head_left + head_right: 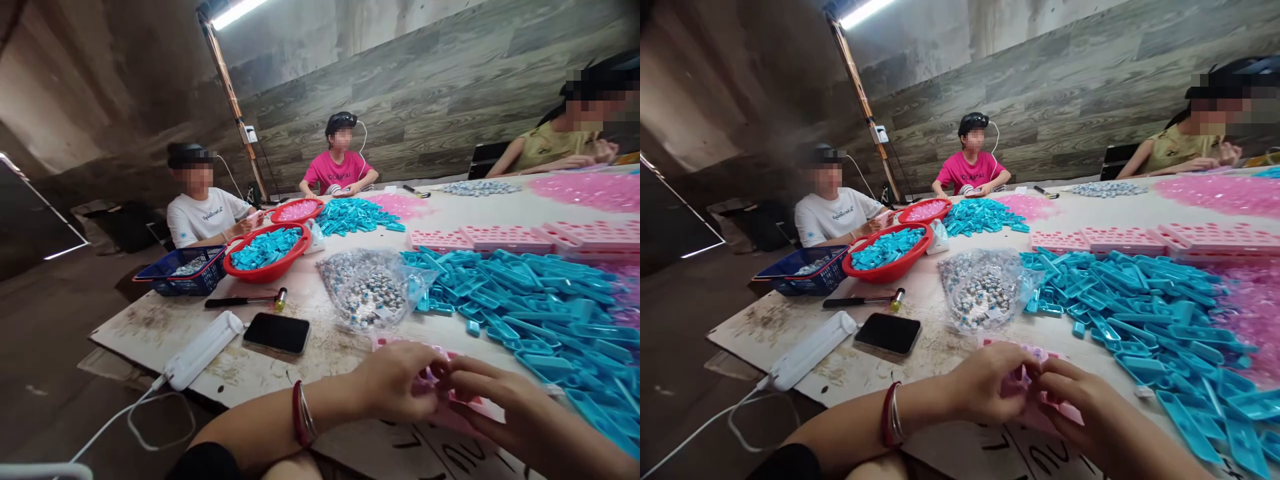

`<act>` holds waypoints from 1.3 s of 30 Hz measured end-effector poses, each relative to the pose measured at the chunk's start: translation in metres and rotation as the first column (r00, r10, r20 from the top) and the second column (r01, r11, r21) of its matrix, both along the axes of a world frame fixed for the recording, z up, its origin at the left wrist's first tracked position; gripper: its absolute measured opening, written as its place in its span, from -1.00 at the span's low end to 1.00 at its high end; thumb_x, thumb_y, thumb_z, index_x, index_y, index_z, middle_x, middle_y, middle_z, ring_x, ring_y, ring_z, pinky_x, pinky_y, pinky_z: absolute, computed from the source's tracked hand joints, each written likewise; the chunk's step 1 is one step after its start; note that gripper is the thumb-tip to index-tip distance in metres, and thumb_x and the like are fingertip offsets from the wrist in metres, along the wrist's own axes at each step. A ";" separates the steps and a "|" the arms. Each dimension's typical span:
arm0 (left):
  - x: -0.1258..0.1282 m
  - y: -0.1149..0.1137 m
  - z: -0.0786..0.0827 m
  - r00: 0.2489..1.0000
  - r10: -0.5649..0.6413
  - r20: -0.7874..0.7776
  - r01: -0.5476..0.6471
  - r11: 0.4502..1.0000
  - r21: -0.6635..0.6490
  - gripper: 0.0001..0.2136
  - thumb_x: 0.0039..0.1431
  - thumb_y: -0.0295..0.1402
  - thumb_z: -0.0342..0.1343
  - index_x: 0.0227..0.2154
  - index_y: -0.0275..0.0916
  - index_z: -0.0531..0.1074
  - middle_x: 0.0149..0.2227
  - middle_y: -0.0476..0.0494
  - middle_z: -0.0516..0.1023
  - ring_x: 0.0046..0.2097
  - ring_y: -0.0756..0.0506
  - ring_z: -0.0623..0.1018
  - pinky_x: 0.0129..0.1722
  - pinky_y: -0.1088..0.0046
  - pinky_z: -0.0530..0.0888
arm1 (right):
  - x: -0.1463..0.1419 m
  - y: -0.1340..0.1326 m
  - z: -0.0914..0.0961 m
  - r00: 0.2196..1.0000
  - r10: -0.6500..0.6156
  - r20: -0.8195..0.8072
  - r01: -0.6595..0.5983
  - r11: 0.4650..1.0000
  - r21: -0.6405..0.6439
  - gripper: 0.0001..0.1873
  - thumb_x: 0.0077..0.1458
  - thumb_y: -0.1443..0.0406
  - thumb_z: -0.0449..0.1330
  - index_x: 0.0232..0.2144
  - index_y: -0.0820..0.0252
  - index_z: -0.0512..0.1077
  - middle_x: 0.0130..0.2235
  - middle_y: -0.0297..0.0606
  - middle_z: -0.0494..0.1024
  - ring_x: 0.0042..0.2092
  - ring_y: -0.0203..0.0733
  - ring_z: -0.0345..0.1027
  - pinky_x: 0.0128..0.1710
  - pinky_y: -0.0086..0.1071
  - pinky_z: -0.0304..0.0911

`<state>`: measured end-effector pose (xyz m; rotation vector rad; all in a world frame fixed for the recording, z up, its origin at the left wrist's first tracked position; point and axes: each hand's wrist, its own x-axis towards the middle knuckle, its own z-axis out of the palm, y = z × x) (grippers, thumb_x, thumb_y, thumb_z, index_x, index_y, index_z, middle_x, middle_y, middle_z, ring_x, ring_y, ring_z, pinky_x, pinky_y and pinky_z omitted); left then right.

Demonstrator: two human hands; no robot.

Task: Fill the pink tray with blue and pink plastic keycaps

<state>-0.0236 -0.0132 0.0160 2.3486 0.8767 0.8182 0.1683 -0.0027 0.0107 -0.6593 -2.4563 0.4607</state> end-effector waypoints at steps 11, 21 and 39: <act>-0.005 0.003 -0.004 0.998 -0.067 -0.009 0.067 0.997 -0.048 -0.68 0.03 -0.49 0.11 -0.12 -0.26 0.28 -0.16 -0.14 0.42 -0.13 -0.10 0.39 -0.11 0.37 0.34 | -0.008 -0.015 0.013 0.988 -0.152 0.038 0.156 0.978 -0.140 -0.87 -0.07 0.48 0.18 -0.45 0.19 0.44 -0.33 -0.23 0.48 -0.30 -0.20 0.37 -0.32 -0.37 0.30; -0.005 0.003 0.000 0.999 -0.042 -0.011 0.041 0.996 -0.075 -0.60 0.01 -0.48 0.16 -0.07 -0.26 0.23 -0.11 -0.17 0.40 -0.11 -0.12 0.38 -0.10 0.34 0.34 | -0.002 -0.018 0.020 0.978 -0.206 -0.041 0.198 0.969 -0.145 -0.66 -0.22 0.58 0.08 -0.36 0.16 0.39 -0.32 -0.30 0.46 -0.27 -0.23 0.32 -0.28 -0.38 0.26; 0.000 0.000 -0.008 0.971 0.115 -0.209 -0.052 0.957 0.286 -0.92 0.07 -0.45 0.04 -0.41 -0.29 0.43 -0.25 -0.15 0.45 -0.19 -0.11 0.41 -0.16 0.33 0.39 | 0.009 -0.010 0.034 0.983 -0.185 -0.010 0.183 0.976 -0.115 -0.81 -0.07 0.51 0.08 -0.41 0.15 0.35 -0.32 -0.29 0.44 -0.23 -0.22 0.35 -0.20 -0.30 0.29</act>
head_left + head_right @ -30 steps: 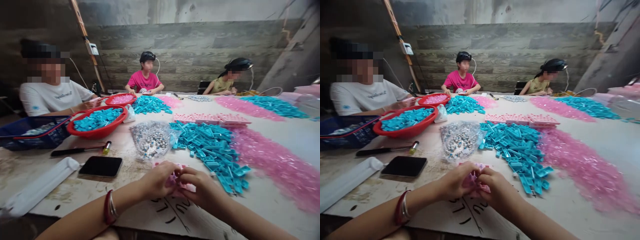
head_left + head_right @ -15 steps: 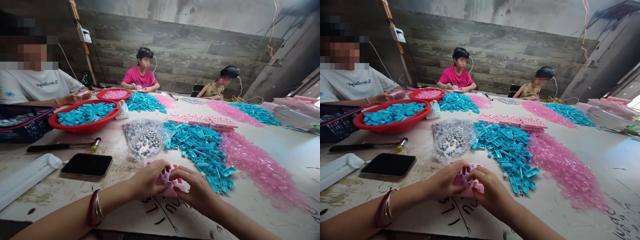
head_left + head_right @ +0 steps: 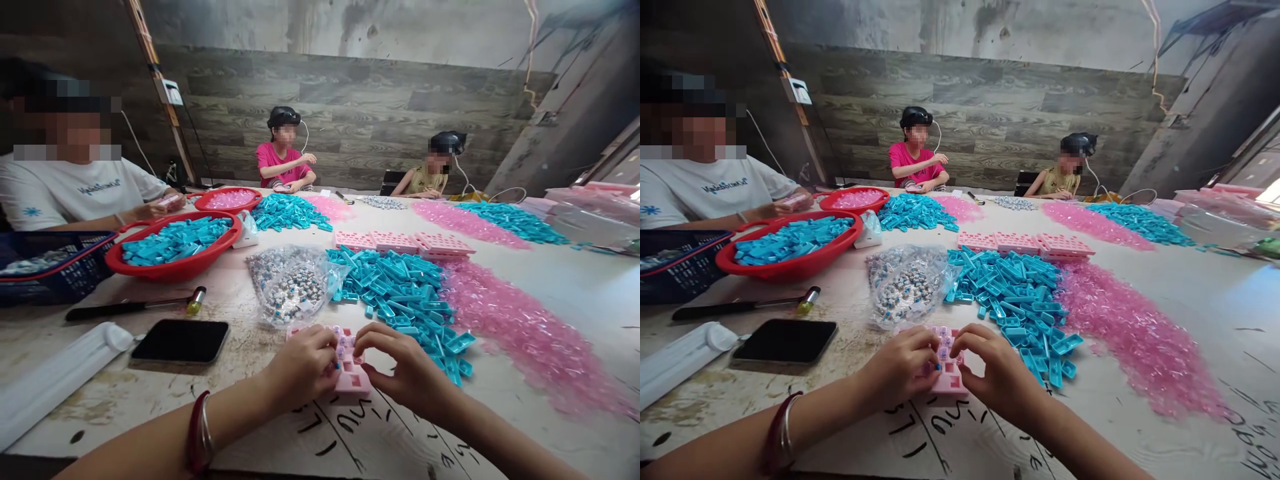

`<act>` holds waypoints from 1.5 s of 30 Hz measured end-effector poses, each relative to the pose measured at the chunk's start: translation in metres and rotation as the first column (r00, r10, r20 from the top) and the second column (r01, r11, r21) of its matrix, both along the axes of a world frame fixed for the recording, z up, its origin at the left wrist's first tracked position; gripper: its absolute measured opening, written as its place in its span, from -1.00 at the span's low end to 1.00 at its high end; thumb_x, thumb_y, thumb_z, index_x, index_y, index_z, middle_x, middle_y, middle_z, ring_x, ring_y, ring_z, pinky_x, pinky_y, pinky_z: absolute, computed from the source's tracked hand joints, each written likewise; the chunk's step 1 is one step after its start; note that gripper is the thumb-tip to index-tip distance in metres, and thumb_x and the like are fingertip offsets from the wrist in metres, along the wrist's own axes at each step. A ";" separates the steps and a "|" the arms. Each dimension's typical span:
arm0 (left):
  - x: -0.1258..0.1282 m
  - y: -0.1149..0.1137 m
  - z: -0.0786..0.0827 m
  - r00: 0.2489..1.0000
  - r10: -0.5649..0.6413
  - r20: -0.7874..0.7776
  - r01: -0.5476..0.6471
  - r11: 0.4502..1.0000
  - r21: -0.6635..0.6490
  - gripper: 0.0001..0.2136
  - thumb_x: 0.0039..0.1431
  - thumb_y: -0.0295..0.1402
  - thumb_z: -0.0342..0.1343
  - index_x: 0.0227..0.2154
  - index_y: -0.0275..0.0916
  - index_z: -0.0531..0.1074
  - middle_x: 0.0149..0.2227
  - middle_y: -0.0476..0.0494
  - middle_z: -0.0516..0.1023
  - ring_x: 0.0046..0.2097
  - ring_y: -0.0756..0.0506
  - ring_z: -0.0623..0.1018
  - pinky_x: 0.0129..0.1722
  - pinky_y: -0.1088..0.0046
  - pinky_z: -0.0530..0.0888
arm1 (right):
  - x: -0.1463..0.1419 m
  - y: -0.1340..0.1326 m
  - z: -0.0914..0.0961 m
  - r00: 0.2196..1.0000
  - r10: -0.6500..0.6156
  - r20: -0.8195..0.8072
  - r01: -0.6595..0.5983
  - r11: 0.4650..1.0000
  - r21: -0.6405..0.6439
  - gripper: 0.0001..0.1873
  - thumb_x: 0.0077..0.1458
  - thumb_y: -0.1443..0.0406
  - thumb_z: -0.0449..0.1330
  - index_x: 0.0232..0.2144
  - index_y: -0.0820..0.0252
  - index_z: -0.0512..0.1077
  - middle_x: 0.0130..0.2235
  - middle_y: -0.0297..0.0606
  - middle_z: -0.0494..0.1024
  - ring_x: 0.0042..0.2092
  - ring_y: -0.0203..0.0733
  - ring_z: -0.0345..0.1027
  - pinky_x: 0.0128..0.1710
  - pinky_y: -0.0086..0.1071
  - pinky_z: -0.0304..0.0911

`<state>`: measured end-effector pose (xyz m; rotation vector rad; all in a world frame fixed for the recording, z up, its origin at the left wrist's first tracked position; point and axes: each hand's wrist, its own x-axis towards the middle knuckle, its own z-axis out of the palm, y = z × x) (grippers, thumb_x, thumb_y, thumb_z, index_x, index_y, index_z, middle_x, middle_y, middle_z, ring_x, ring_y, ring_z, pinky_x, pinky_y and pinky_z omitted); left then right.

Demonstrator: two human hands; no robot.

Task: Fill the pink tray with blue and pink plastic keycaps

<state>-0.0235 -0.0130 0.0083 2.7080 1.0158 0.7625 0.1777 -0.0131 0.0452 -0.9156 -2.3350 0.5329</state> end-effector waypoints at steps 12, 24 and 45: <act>0.000 0.005 -0.010 0.997 0.019 -0.073 -0.009 0.990 0.144 -0.89 0.09 -0.34 0.07 -0.45 -0.28 0.42 -0.30 -0.11 0.51 -0.29 -0.04 0.49 -0.27 0.44 0.43 | 0.007 0.016 -0.023 0.994 0.084 -0.075 -0.076 0.992 0.102 -0.82 -0.09 0.45 0.14 -0.43 0.07 0.43 -0.35 -0.24 0.51 -0.29 -0.17 0.43 -0.34 -0.44 0.40; 0.001 0.008 -0.012 0.992 0.022 -0.125 0.001 0.984 0.179 -0.86 0.09 -0.32 0.08 -0.45 -0.29 0.46 -0.33 -0.09 0.53 -0.30 -0.04 0.49 -0.25 0.41 0.43 | 0.016 0.023 -0.028 0.990 0.108 -0.096 -0.090 0.981 0.175 -0.83 -0.05 0.41 0.14 -0.41 0.04 0.45 -0.34 -0.24 0.52 -0.30 -0.16 0.45 -0.36 -0.47 0.42; 0.004 0.005 -0.014 0.999 0.038 0.032 -0.041 0.993 0.112 -0.94 0.05 -0.38 0.13 -0.43 -0.26 0.42 -0.30 -0.09 0.51 -0.26 -0.06 0.46 -0.23 0.40 0.39 | 0.008 0.009 -0.001 0.999 0.036 -0.017 -0.035 0.998 0.048 -0.80 -0.10 0.49 0.09 -0.44 0.13 0.41 -0.36 -0.27 0.52 -0.29 -0.21 0.43 -0.32 -0.44 0.40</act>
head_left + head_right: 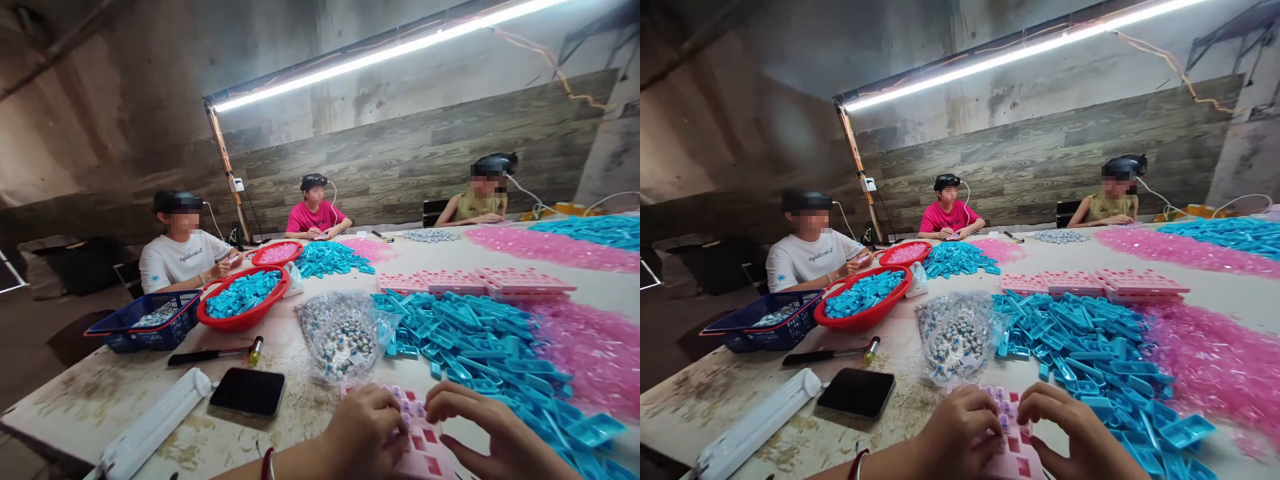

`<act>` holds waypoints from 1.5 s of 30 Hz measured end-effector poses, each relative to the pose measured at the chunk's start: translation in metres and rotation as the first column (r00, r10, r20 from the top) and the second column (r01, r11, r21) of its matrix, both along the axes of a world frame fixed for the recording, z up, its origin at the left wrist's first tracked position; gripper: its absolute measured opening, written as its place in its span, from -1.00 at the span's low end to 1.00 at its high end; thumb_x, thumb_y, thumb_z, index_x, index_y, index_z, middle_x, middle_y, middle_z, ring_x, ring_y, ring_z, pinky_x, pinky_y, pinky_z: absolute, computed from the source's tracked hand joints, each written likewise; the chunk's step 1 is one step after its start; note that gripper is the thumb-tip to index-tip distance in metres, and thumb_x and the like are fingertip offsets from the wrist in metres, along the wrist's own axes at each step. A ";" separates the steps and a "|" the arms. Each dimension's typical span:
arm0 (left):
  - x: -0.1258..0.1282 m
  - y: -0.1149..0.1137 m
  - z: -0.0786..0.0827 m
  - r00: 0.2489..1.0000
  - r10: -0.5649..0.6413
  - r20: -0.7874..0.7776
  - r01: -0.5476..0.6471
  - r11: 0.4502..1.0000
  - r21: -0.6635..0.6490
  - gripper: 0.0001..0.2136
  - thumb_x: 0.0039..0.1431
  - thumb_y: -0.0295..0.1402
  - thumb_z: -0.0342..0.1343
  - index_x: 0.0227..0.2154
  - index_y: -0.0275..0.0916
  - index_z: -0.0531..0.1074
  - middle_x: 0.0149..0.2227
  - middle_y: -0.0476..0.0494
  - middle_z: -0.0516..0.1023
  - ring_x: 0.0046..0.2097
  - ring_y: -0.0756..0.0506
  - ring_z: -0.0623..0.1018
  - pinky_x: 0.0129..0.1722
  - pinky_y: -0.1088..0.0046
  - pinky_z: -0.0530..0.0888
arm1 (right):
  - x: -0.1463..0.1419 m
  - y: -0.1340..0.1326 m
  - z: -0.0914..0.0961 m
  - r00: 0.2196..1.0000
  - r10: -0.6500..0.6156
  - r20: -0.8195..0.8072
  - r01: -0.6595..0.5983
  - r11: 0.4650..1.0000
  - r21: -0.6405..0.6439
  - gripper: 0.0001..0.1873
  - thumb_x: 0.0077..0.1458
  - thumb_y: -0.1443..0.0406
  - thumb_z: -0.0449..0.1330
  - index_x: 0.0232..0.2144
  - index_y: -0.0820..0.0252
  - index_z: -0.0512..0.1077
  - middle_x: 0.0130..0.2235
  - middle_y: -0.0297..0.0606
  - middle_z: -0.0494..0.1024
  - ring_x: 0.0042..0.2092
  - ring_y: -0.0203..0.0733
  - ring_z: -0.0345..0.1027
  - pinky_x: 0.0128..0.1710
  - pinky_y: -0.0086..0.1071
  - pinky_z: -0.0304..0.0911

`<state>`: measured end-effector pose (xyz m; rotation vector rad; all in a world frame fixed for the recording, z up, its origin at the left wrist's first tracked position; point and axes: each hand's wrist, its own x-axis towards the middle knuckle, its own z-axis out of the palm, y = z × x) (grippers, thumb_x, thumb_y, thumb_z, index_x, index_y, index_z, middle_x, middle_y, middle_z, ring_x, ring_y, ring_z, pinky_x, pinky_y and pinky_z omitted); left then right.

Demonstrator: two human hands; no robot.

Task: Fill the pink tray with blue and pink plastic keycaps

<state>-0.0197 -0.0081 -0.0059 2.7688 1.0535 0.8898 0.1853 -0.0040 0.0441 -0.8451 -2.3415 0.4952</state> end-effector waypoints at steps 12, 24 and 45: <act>0.000 -0.005 0.005 0.991 0.038 -0.126 -0.020 0.990 0.139 -0.98 0.12 -0.46 0.04 -0.39 -0.26 0.35 -0.31 -0.09 0.45 -0.26 -0.10 0.39 -0.26 0.35 0.35 | -0.005 -0.006 -0.004 0.995 -0.033 -0.096 0.029 0.998 -0.047 -0.78 -0.12 0.56 0.13 -0.43 0.19 0.41 -0.37 -0.31 0.48 -0.30 -0.27 0.36 -0.24 -0.35 0.30; -0.003 -0.002 0.008 0.995 -0.011 -0.101 0.024 0.991 0.129 -0.91 0.11 -0.53 -0.02 -0.42 -0.25 0.35 -0.32 -0.11 0.44 -0.27 -0.13 0.39 -0.27 0.29 0.38 | -0.004 -0.004 -0.006 0.988 -0.044 -0.146 0.036 0.997 -0.062 -0.71 -0.21 0.60 0.19 -0.41 0.20 0.45 -0.35 -0.31 0.49 -0.30 -0.27 0.35 -0.28 -0.40 0.27; -0.003 -0.007 0.016 0.996 0.085 -0.033 -0.089 0.987 -0.133 -0.88 -0.09 -0.54 0.11 -0.44 -0.24 0.42 -0.27 -0.10 0.46 -0.20 -0.15 0.41 -0.18 0.23 0.39 | 0.004 -0.002 -0.002 0.987 -0.051 -0.152 0.041 0.997 -0.067 -0.73 -0.16 0.58 0.17 -0.40 0.20 0.43 -0.34 -0.29 0.47 -0.30 -0.28 0.33 -0.29 -0.38 0.29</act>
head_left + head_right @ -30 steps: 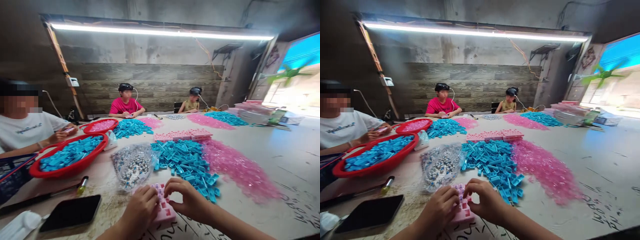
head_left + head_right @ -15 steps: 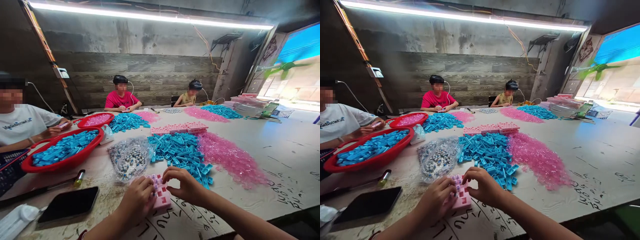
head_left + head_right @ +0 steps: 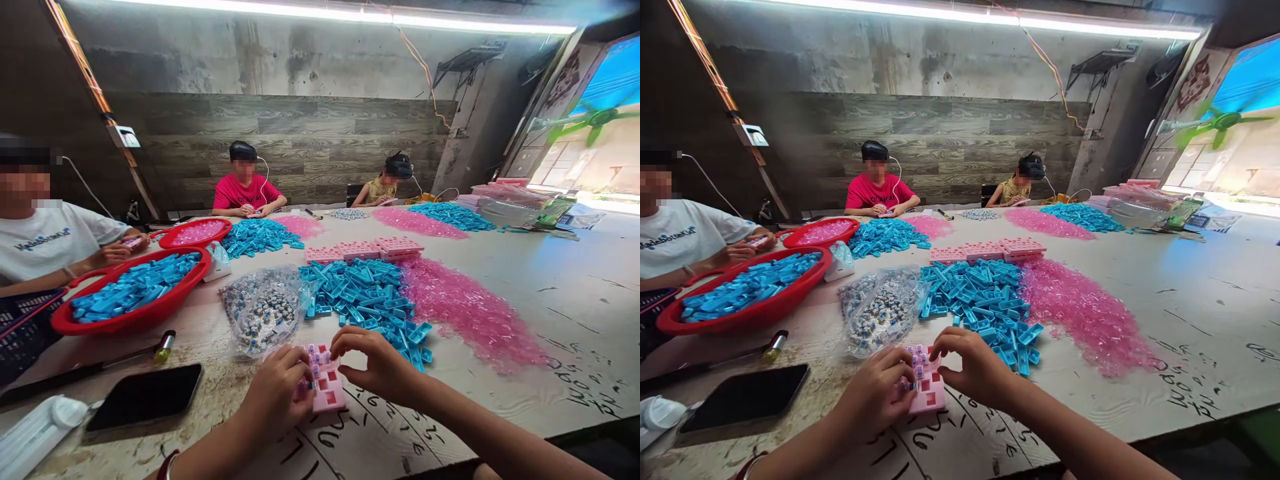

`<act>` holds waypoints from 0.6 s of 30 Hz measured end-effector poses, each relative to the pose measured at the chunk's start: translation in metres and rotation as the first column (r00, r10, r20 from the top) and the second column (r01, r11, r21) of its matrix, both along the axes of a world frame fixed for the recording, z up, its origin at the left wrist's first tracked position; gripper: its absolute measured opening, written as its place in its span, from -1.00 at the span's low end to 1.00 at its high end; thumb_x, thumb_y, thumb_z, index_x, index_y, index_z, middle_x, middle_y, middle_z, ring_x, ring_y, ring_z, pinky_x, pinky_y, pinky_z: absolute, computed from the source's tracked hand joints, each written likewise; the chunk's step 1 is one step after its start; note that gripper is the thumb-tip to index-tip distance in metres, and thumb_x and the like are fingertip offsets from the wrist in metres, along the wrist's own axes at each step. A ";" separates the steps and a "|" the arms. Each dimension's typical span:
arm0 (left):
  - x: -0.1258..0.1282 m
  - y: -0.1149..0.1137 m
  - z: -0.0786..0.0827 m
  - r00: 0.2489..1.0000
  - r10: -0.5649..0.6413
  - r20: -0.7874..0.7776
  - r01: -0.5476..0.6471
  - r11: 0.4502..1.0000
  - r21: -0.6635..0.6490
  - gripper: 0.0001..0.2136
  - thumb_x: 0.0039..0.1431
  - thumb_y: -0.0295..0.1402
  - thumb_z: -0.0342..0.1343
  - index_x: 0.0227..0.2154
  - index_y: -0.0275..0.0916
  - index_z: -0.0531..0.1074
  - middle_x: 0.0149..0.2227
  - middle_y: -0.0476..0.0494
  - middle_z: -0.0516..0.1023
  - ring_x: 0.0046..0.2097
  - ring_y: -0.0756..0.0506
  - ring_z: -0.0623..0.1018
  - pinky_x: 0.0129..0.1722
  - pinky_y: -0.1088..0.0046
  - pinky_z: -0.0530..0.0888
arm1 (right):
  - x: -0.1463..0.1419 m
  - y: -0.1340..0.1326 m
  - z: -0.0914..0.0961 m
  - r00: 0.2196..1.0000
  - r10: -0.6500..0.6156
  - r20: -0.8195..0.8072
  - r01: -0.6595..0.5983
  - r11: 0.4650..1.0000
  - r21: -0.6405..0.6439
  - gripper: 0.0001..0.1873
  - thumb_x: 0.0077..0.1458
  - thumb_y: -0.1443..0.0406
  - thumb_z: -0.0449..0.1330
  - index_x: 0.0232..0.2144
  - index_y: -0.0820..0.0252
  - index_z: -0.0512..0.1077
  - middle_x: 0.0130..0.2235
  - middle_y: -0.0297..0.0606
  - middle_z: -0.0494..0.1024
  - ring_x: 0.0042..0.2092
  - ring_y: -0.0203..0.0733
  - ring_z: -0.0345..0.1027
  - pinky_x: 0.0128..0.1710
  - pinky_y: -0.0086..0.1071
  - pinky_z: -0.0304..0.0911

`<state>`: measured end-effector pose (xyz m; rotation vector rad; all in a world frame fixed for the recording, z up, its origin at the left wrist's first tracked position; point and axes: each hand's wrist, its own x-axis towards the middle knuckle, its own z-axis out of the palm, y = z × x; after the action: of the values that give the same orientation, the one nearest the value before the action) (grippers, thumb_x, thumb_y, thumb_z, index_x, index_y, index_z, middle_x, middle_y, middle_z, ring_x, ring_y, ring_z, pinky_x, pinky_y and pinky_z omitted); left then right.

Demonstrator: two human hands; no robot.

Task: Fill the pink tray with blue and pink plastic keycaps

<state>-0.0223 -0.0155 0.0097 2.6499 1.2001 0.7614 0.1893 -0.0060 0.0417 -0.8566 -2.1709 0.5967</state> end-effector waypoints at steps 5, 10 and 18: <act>0.000 -0.003 0.003 0.999 -0.032 0.012 0.032 0.999 0.006 -0.89 -0.08 -0.52 0.17 -0.43 -0.24 0.43 -0.24 -0.08 0.48 -0.18 -0.16 0.41 -0.17 0.24 0.39 | 0.001 0.001 0.001 1.000 -0.004 -0.019 0.003 1.000 -0.008 -0.73 -0.17 0.59 0.15 -0.40 0.19 0.41 -0.34 -0.30 0.47 -0.29 -0.27 0.34 -0.27 -0.37 0.29; 0.000 -0.004 -0.002 0.998 -0.033 0.050 0.033 0.999 0.000 -0.88 -0.07 -0.56 0.16 -0.44 -0.25 0.42 -0.26 -0.06 0.48 -0.19 -0.12 0.42 -0.18 0.30 0.38 | 0.002 0.000 0.004 1.000 -0.004 -0.010 0.004 1.000 -0.006 -0.73 -0.16 0.58 0.13 -0.41 0.18 0.41 -0.34 -0.30 0.47 -0.29 -0.26 0.34 -0.29 -0.37 0.29; 0.003 0.002 0.005 0.999 -0.039 -0.019 0.040 0.999 0.022 -0.94 -0.06 -0.51 0.17 -0.49 -0.23 0.45 -0.30 -0.03 0.51 -0.21 -0.12 0.41 -0.18 0.27 0.35 | 0.003 -0.002 0.006 1.000 -0.008 -0.005 0.008 1.000 0.007 -0.75 -0.14 0.57 0.13 -0.40 0.19 0.40 -0.34 -0.29 0.46 -0.28 -0.27 0.34 -0.27 -0.37 0.29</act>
<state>-0.0192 -0.0139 0.0150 2.6967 1.1466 0.7497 0.1928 -0.0078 0.0478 -0.8587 -2.1625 0.5869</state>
